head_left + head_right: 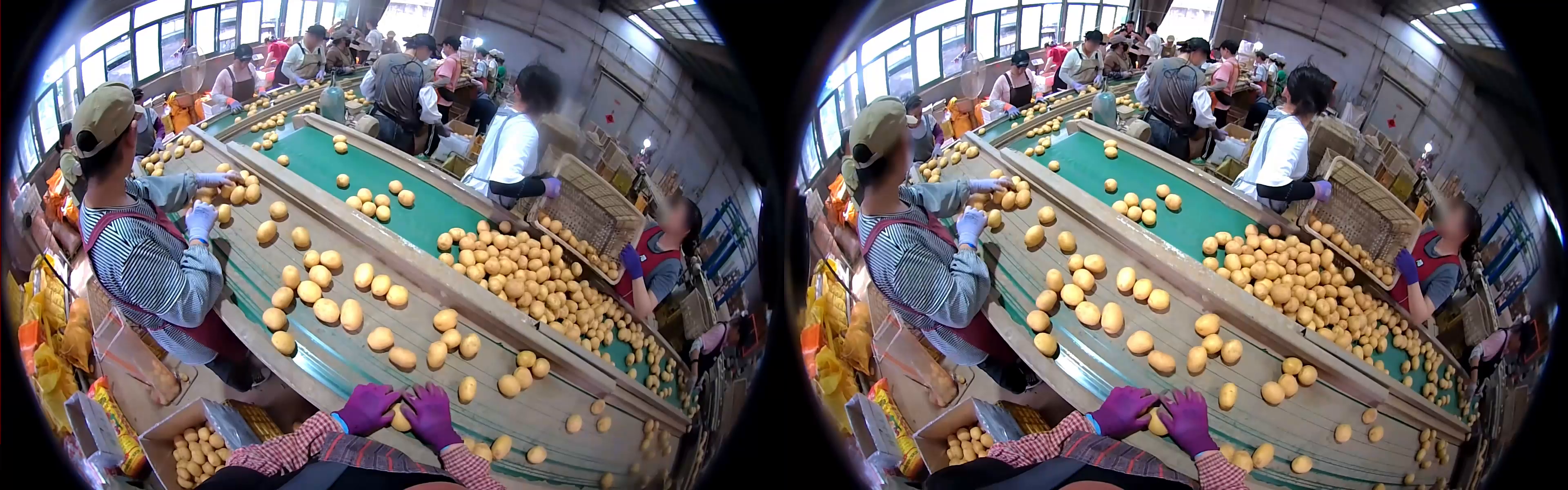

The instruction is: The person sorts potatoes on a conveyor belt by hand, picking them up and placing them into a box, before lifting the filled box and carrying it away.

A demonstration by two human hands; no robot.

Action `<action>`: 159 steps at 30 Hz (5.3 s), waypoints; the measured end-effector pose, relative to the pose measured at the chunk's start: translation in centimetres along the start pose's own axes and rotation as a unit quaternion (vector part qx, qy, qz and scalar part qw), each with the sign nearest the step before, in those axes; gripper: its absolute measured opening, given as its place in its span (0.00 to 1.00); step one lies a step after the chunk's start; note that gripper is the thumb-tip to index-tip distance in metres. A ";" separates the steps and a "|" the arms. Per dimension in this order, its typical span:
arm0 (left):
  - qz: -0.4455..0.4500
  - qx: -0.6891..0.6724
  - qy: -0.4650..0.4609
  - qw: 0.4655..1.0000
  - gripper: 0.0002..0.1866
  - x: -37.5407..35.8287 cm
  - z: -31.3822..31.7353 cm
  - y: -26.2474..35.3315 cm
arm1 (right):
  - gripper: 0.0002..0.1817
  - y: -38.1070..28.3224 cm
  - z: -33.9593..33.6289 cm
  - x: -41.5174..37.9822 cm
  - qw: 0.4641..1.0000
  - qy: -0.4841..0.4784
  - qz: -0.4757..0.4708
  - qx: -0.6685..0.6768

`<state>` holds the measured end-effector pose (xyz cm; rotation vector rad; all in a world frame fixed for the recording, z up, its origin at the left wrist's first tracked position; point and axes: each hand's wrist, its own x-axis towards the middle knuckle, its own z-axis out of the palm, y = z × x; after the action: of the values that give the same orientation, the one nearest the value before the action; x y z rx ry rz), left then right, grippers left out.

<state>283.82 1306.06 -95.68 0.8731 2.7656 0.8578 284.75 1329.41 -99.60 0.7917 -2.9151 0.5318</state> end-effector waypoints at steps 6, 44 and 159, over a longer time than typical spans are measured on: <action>0.073 0.078 -0.041 0.993 0.28 1.1 3.8 2.3 | 0.29 5.0 -0.4 -7.2 0.982 0.128 0.133 0.045; -0.174 0.170 0.180 0.953 0.45 14.4 18.3 8.4 | 0.34 35.3 -3.9 -24.2 0.955 0.122 0.260 -0.077; 0.265 0.095 -0.081 0.956 0.44 17.5 57.9 57.0 | 0.10 54.1 -14.9 -82.3 0.844 0.375 0.281 0.263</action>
<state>313.08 1382.20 -111.54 1.6867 2.5276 0.5433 328.39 1417.55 -115.62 -0.2802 -2.1930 1.3558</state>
